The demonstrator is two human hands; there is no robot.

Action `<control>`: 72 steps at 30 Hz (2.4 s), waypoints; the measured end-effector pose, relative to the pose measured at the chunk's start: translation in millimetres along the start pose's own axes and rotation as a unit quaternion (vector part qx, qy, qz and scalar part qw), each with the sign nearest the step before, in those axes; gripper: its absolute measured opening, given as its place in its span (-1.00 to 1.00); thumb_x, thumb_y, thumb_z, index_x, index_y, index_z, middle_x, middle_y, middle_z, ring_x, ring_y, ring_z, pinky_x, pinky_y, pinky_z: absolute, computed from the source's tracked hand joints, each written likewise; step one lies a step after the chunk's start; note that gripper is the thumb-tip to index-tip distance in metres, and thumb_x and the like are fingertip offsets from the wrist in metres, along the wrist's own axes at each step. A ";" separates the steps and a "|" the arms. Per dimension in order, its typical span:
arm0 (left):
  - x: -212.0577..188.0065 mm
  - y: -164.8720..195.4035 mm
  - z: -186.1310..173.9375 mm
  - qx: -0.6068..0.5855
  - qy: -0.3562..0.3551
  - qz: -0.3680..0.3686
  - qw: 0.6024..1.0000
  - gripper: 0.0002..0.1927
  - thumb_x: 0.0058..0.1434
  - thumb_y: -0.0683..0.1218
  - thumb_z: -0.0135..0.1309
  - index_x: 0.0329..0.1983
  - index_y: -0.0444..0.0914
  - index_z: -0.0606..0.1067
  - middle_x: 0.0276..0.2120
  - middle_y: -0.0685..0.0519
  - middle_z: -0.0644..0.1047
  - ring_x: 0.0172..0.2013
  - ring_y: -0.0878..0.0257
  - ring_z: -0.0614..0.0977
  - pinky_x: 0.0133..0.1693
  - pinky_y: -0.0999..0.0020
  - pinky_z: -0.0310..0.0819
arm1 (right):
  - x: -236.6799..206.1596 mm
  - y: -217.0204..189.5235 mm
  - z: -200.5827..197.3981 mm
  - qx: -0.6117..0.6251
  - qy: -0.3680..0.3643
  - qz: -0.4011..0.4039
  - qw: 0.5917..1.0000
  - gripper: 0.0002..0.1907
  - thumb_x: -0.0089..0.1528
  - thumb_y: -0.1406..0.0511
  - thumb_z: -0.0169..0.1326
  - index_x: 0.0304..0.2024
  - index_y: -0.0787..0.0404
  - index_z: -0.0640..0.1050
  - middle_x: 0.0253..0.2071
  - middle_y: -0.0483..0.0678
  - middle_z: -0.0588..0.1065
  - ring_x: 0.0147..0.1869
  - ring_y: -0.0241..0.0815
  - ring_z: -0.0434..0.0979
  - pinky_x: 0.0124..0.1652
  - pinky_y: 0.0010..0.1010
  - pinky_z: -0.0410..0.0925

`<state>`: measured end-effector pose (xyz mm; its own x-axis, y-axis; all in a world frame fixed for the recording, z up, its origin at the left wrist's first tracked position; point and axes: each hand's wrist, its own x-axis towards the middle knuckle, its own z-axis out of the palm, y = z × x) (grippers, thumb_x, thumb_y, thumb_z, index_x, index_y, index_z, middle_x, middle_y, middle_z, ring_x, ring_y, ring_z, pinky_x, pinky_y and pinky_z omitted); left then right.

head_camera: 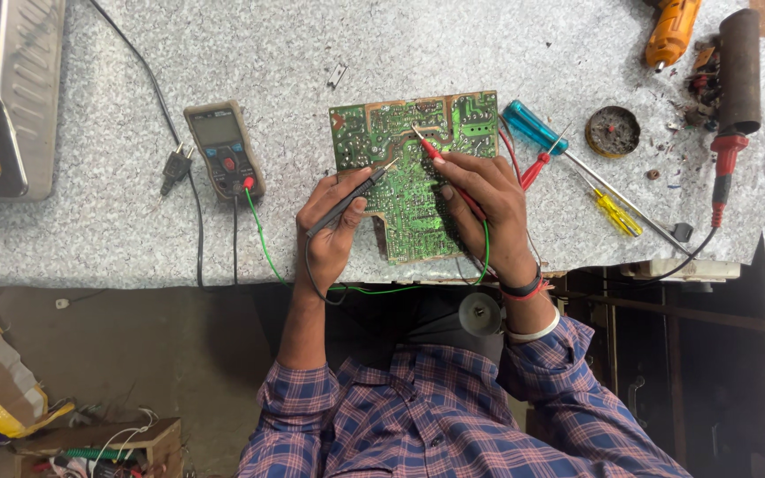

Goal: The person uses a multimeter to test points on a green circuit board. They hold the board with one hand and probe various traces and pads with the multimeter leads in the other hand, moving the probes across different areas of the board throughout the clip.

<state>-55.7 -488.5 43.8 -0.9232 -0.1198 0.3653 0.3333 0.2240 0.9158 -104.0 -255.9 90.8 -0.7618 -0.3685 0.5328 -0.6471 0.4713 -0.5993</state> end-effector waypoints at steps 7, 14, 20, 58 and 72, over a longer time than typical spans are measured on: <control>9.4 13.7 11.7 0.008 0.001 0.003 1.000 -0.66 0.43 -0.08 0.12 0.22 -0.26 0.53 -0.11 -0.01 0.55 -0.24 0.31 0.52 -0.19 0.41 0.44 | 9.2 -0.4 -16.2 -0.004 0.006 0.006 1.000 -0.66 0.30 0.43 0.15 0.13 0.18 0.60 0.11 0.02 0.57 0.04 0.02 0.54 0.04 -0.27 0.39; 3.8 14.0 26.1 0.001 -0.001 0.000 1.000 -0.66 0.43 -0.10 0.10 0.22 -0.27 0.53 -0.08 -0.04 0.57 -0.20 0.30 0.56 -0.17 0.42 0.45 | -0.2 8.4 -25.9 0.004 0.009 0.001 1.000 -0.67 0.29 0.42 0.14 0.13 0.18 0.59 0.12 0.04 0.56 0.07 0.02 0.55 0.06 -0.27 0.39; -4.2 5.5 34.2 -0.005 -0.001 -0.001 1.000 -0.66 0.42 -0.11 0.11 0.23 -0.27 0.53 -0.07 -0.03 0.56 -0.20 0.32 0.55 -0.19 0.43 0.45 | -11.3 16.2 -24.8 0.004 0.012 0.003 1.000 -0.67 0.29 0.41 0.15 0.12 0.18 0.59 0.11 0.04 0.57 0.06 0.02 0.55 0.05 -0.26 0.39; 13.0 -1.4 51.2 0.019 0.000 0.013 1.000 -0.66 0.45 -0.06 0.10 0.22 -0.27 0.53 -0.05 -0.04 0.58 -0.13 0.28 0.60 -0.11 0.40 0.50 | -2.9 37.4 -35.0 0.016 0.022 0.019 0.999 -0.67 0.29 0.40 0.16 0.12 0.22 0.58 0.10 0.06 0.57 0.05 0.03 0.56 0.05 -0.26 0.39; 36.4 -14.3 48.1 0.005 -0.013 -0.002 1.000 -0.64 0.44 -0.05 0.12 0.24 -0.27 0.53 -0.10 -0.03 0.55 -0.21 0.30 0.52 -0.16 0.42 0.43 | 2.9 66.4 -16.6 0.126 0.087 0.081 0.985 -0.47 0.48 0.10 0.01 0.36 0.33 0.37 0.14 0.08 0.51 -0.01 -0.14 0.52 0.04 -0.36 0.41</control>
<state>-103.2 -449.6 36.0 -0.9292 -0.0953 0.3572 0.3280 0.2328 0.9155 -148.7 -212.3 62.5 -0.8537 -0.1512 0.4984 -0.5203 0.2906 -0.8030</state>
